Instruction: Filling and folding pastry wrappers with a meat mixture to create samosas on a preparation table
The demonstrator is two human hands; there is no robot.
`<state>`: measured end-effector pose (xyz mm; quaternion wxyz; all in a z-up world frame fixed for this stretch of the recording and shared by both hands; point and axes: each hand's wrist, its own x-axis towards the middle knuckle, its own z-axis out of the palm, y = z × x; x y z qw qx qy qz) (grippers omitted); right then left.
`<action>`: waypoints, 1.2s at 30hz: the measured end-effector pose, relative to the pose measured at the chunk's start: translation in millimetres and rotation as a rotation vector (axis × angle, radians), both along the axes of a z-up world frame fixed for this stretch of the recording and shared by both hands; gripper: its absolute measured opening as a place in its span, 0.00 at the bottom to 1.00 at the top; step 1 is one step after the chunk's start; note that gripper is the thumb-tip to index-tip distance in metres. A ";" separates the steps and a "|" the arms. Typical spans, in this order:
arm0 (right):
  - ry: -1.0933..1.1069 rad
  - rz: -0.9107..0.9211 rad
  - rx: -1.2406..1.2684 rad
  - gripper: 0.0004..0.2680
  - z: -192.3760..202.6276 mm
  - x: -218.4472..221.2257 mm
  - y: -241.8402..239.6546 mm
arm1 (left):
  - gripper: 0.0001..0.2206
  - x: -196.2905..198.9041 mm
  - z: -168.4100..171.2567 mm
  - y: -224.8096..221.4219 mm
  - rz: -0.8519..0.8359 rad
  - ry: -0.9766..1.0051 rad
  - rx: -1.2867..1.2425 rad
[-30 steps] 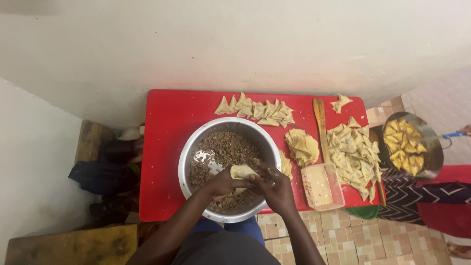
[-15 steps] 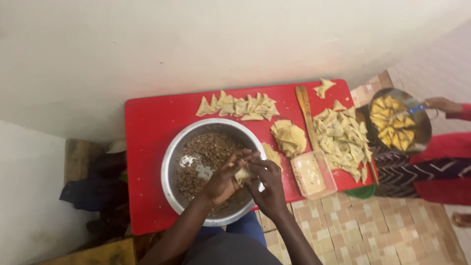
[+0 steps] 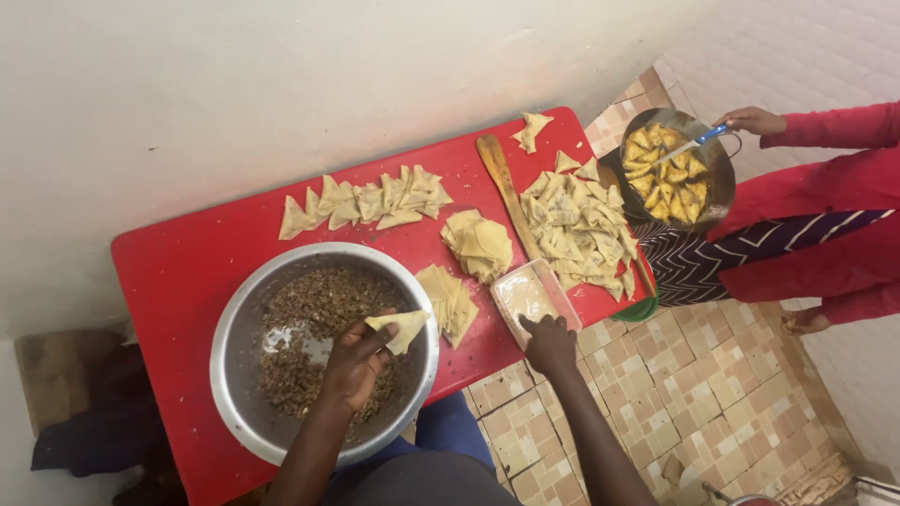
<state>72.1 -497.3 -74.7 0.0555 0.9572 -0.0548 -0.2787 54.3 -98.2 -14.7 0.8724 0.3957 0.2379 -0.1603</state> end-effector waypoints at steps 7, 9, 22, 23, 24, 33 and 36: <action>-0.002 0.031 -0.063 0.22 -42.4 27.4 -27.0 | 0.24 14.7 40.4 -23.9 0.064 -0.011 -0.010; 0.006 0.120 -0.100 0.27 -72.3 27.7 -38.2 | 0.26 16.2 41.3 -27.6 0.060 -0.063 -0.045; -0.407 -0.337 1.074 0.09 158.7 24.3 21.3 | 0.25 -2.2 -19.9 -26.5 0.063 -0.271 -0.339; -0.416 -0.344 1.250 0.09 175.9 27.0 32.3 | 0.26 -2.8 -17.4 -26.4 0.022 -0.339 -0.263; -0.421 -0.352 1.427 0.10 193.0 29.3 43.4 | 0.27 -3.4 -15.1 -26.0 -0.018 -0.405 -0.185; -0.222 0.176 1.605 0.12 238.6 -1.2 191.1 | 0.24 -11.1 44.7 0.6 -0.055 -0.622 0.099; -0.271 0.252 1.234 0.23 258.9 -16.3 239.8 | 0.20 -17.8 64.8 16.0 -0.079 -0.423 0.236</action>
